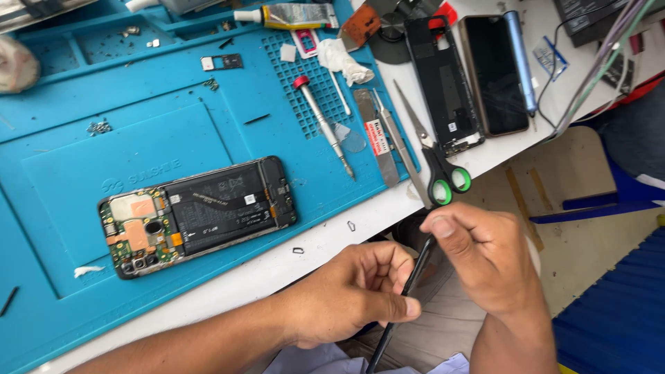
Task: Disassembling a smartphone by prying off the back cover at a repair station
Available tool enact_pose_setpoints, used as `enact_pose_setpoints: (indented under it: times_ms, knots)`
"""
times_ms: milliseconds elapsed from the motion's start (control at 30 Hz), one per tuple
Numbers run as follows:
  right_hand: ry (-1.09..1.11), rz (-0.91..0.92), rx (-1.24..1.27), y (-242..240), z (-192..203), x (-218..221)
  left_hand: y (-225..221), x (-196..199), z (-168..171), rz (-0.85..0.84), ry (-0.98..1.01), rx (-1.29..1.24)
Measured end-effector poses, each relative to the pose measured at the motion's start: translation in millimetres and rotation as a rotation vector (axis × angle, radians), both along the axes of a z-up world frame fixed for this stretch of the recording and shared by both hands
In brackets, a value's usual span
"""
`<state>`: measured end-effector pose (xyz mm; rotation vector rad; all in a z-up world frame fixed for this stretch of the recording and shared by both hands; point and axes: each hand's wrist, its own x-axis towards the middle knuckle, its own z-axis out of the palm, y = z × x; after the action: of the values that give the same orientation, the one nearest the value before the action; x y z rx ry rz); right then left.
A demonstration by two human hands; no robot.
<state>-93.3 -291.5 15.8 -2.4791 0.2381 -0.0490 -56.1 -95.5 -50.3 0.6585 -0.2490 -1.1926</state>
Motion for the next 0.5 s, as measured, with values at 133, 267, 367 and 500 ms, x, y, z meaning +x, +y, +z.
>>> enact_pose_setpoints:
  times_ms: [133,267,367,500]
  knots:
    - [0.100,-0.001,0.087,-10,-5,-6,-3,-6,-12,-0.018,-0.047,0.064]
    - [0.025,-0.109,0.255,-43,-13,-18,-2,-8,-18,-0.075,-0.210,0.197]
    - [-0.233,-0.280,0.301,-94,-11,-11,1,-5,-15,-0.113,-0.394,0.267]
    - [-0.374,-0.528,0.359,-215,-2,53,1,-7,-15,-0.159,-0.441,0.295]
